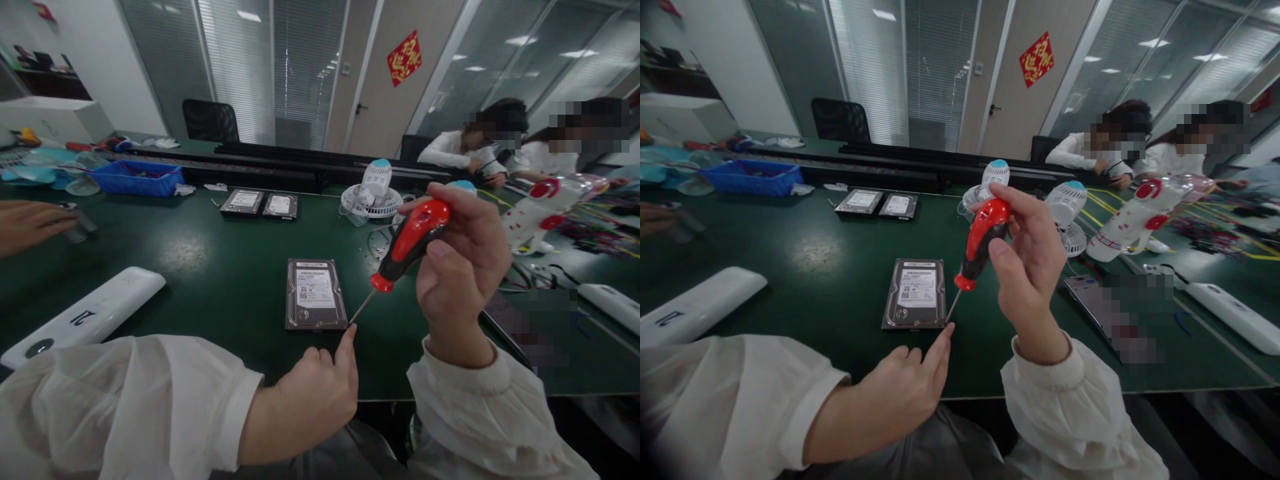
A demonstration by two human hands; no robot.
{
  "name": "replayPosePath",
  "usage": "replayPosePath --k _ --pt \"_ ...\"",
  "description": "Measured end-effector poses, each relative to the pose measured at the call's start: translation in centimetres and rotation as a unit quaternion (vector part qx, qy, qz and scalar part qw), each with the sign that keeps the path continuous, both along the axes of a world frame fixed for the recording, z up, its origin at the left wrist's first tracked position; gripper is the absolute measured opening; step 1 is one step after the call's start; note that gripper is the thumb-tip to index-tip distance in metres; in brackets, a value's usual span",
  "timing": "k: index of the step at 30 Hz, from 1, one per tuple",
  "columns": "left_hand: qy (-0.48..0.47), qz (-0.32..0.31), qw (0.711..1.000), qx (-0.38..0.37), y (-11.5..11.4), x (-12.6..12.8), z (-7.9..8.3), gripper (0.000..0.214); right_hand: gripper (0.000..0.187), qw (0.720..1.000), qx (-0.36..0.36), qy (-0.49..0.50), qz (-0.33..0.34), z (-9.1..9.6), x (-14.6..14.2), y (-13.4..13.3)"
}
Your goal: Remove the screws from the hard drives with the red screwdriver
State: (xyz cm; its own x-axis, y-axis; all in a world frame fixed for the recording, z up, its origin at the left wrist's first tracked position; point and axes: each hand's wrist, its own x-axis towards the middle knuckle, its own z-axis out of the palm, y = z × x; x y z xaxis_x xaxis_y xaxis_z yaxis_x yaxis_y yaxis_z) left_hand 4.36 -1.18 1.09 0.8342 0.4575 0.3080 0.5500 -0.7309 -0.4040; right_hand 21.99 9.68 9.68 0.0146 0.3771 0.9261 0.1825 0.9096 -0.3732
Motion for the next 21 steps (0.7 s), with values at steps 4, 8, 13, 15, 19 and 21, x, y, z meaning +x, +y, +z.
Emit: replayPosePath --k 4,8,13,15,19,21 --pt "0.004 0.003 1.0 0.0 0.01 -0.06 0.19 0.044 0.044 1.0 0.008 -0.026 -0.015 0.07 0.09 -0.09" --pt "0.002 0.0 1.0 0.001 0.01 -0.07 0.22 0.044 0.046 0.997 0.002 -0.032 -0.065 0.26 0.09 -0.56" --pt "0.001 -0.001 1.0 0.002 0.01 -0.08 0.18 0.043 0.042 1.0 -0.01 -0.022 0.008 0.23 0.08 -0.54" --pt "0.004 0.0 1.0 0.001 -0.03 -0.09 0.26 0.043 0.043 0.999 -0.004 -0.027 0.017 0.17 0.15 -0.39" --pt "0.006 0.002 1.0 -0.001 -0.09 -0.07 0.38 0.043 0.049 0.999 0.015 -0.043 -0.005 0.09 0.14 -0.15" --pt "0.004 0.002 1.0 0.0 -0.08 -0.07 0.35 0.043 0.046 0.999 0.015 -0.038 -0.007 0.09 0.02 -0.11"
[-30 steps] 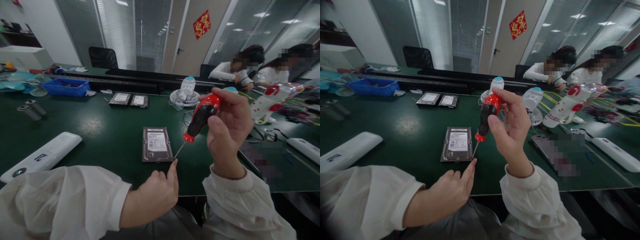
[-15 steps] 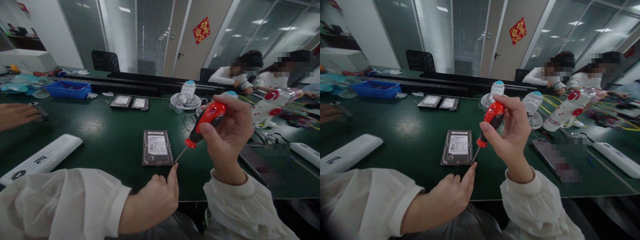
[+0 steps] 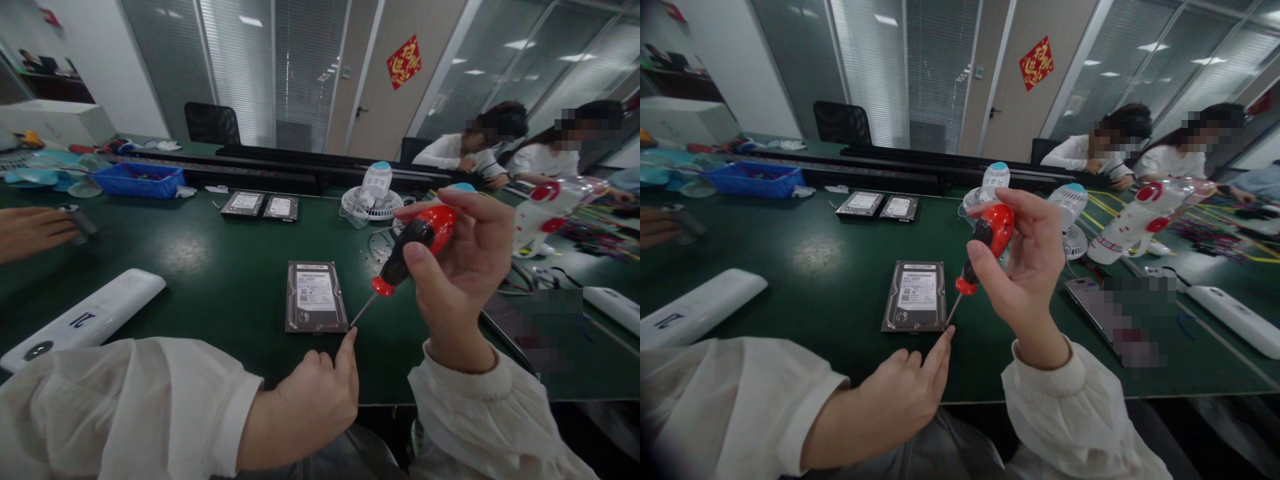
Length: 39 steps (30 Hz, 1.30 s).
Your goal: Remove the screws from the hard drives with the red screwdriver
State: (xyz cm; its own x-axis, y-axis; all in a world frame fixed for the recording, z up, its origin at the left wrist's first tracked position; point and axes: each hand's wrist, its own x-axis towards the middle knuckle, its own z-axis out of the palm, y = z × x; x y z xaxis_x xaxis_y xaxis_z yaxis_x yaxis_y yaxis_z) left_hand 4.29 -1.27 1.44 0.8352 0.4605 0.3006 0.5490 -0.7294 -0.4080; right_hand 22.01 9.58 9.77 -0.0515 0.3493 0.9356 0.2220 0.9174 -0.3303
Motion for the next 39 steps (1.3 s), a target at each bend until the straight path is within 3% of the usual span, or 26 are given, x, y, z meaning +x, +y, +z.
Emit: replayPosePath --k 5,12,16,22,28,35,39 --pt "0.001 0.002 1.0 -0.003 0.0 -0.04 0.07 0.043 0.036 0.998 -0.02 0.05 0.017 0.08 -0.25 -0.12" --pt "-0.001 -0.001 1.0 -0.006 0.03 0.03 0.35 0.043 0.044 0.996 -0.027 0.006 -0.082 0.32 0.03 -0.81" --pt "-0.002 -0.001 1.0 -0.007 0.03 0.09 0.14 0.043 0.046 0.998 -0.039 0.016 -0.035 0.15 0.06 -0.57" --pt "-0.003 -0.001 1.0 -0.002 -0.03 0.09 0.08 0.043 0.033 0.996 -0.027 0.046 0.073 0.17 -0.3 -0.1" --pt "-0.014 0.002 1.0 -0.003 0.01 0.12 -0.16 0.044 0.045 0.999 -0.014 0.018 -0.041 0.12 -0.13 -0.25" --pt "-0.021 0.0 1.0 0.003 0.01 0.28 0.0 0.041 0.045 0.998 -0.057 0.013 0.021 -0.32 0.09 -0.26" --pt "-0.024 -0.002 1.0 0.009 0.1 0.28 0.29 0.04 0.052 1.0 -0.023 0.001 -0.005 -0.01 0.0 -0.28"
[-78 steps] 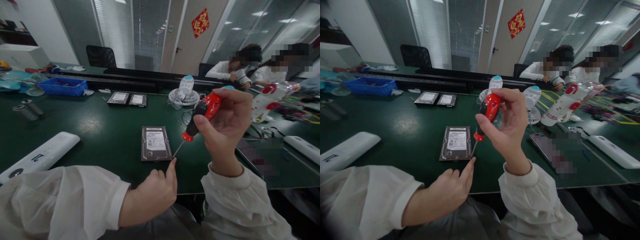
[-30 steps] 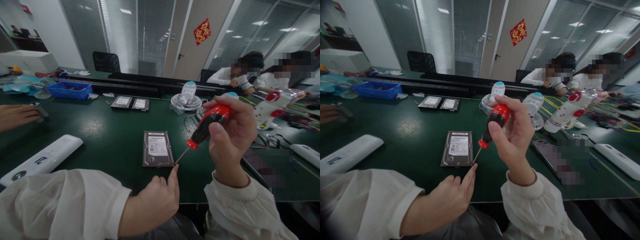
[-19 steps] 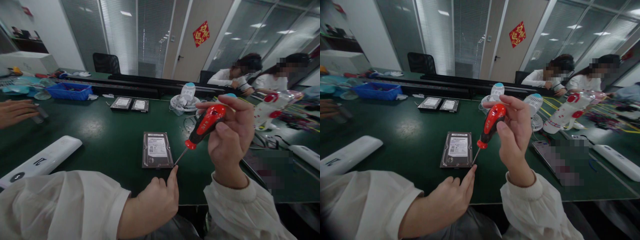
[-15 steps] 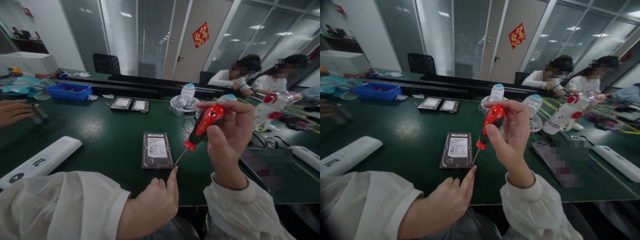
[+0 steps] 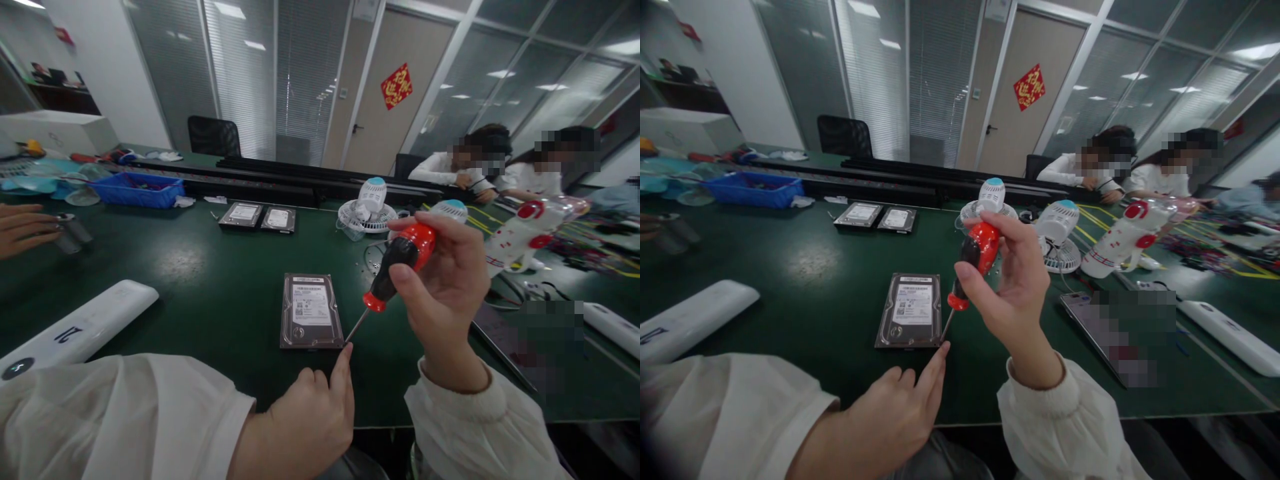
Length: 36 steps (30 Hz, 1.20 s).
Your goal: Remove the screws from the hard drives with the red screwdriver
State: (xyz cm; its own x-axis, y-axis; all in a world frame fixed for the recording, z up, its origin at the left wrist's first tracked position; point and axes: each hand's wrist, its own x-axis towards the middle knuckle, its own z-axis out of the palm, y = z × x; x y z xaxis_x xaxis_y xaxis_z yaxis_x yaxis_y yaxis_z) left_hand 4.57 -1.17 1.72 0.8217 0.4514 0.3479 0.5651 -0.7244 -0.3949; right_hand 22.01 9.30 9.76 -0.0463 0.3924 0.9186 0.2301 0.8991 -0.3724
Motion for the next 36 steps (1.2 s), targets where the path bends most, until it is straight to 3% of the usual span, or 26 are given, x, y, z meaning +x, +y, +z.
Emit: replayPosePath --k 4,10,18,24,30,36 --pt "-0.007 0.0 1.0 -0.005 0.0 0.0 0.0 0.041 0.05 0.999 0.012 0.004 -0.035 0.0 0.1 0.0" --pt "-0.022 -0.006 1.0 -0.011 0.1 0.0 -0.3 0.04 0.05 0.999 -0.034 0.019 0.033 -0.5 0.1 0.1" --pt "-0.025 -0.008 1.0 -0.005 0.1 0.1 -0.2 0.041 0.059 1.0 -0.008 0.0 0.004 -0.1 0.0 -0.1" --pt "-0.051 -0.011 0.998 0.023 0.3 0.2 -0.5 0.041 0.047 1.0 0.001 0.014 0.006 -0.5 0.2 0.2" --pt "-0.054 -0.007 0.998 0.026 0.6 0.4 -0.6 0.042 0.061 1.0 -0.009 0.001 0.018 -0.3 -0.2 -0.1" --pt "-0.053 -0.018 0.998 0.024 0.7 0.4 -1.1 0.044 0.05 1.0 -0.021 0.005 0.008 -0.2 -0.2 -0.4"
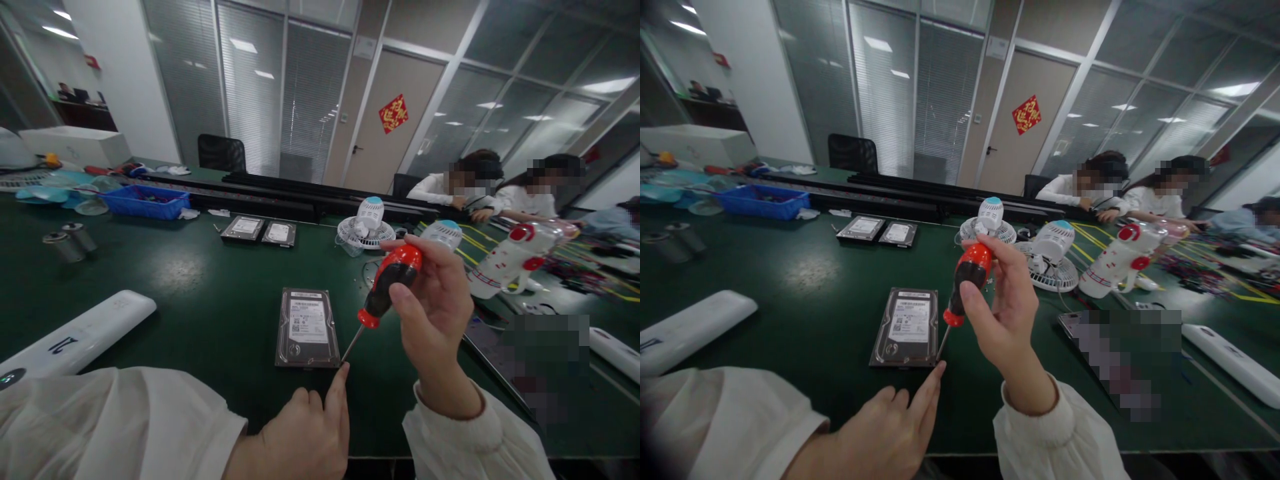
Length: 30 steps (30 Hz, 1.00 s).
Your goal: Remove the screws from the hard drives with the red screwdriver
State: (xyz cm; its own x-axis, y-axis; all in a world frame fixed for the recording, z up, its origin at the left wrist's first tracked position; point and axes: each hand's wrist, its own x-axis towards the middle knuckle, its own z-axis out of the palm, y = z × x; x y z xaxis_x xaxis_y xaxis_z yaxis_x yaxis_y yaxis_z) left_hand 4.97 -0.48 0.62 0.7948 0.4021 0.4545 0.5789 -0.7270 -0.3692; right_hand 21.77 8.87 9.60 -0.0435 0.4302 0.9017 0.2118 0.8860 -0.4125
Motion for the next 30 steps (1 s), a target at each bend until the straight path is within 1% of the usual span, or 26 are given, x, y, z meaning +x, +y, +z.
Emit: replayPosePath --k 3,6,8,11,15,17,19,21,24,26,30 --pt "0.0 -0.005 1.0 -0.003 0.12 -0.06 -0.21 0.044 0.049 1.0 -0.018 0.001 -0.009 -0.45 0.22 0.0" --pt "0.003 -0.007 1.0 -0.003 0.17 -0.17 -0.14 0.044 0.053 0.999 -0.037 0.011 0.002 -0.81 0.35 0.08" --pt "0.012 -0.005 1.0 -0.007 0.13 -0.21 0.01 0.044 0.052 0.999 -0.043 0.018 0.011 -0.86 0.38 0.15" --pt "0.021 -0.01 1.0 -0.006 0.07 -0.22 0.18 0.044 0.049 1.0 -0.028 0.002 0.003 -0.68 0.4 0.25" --pt "0.011 -0.014 1.0 0.0 0.13 -0.2 0.01 0.044 0.064 0.999 -0.007 -0.016 -0.03 -0.32 0.28 0.27" --pt "0.005 -0.012 1.0 0.005 0.17 -0.22 -0.09 0.045 0.064 0.999 -0.002 -0.011 -0.038 -0.23 0.21 0.2" --pt "0.004 -0.01 1.0 0.008 0.19 -0.23 -0.09 0.045 0.058 1.0 -0.009 -0.01 -0.024 -0.23 0.19 0.09" --pt "0.006 -0.008 1.0 0.007 0.18 -0.24 0.0 0.045 0.053 1.0 -0.026 -0.009 0.006 -0.29 0.23 0.01" --pt "0.004 -0.012 1.0 0.011 0.15 -0.24 0.16 0.045 0.05 0.999 -0.035 -0.01 0.038 -0.37 0.33 0.05" --pt "0.003 -0.011 1.0 0.017 0.15 -0.23 0.19 0.044 0.052 0.999 -0.023 -0.012 0.021 -0.34 0.36 0.13" --pt "0.003 -0.008 1.0 0.016 0.15 -0.22 0.23 0.043 0.064 0.998 0.011 0.007 -0.056 -0.19 0.26 0.06"
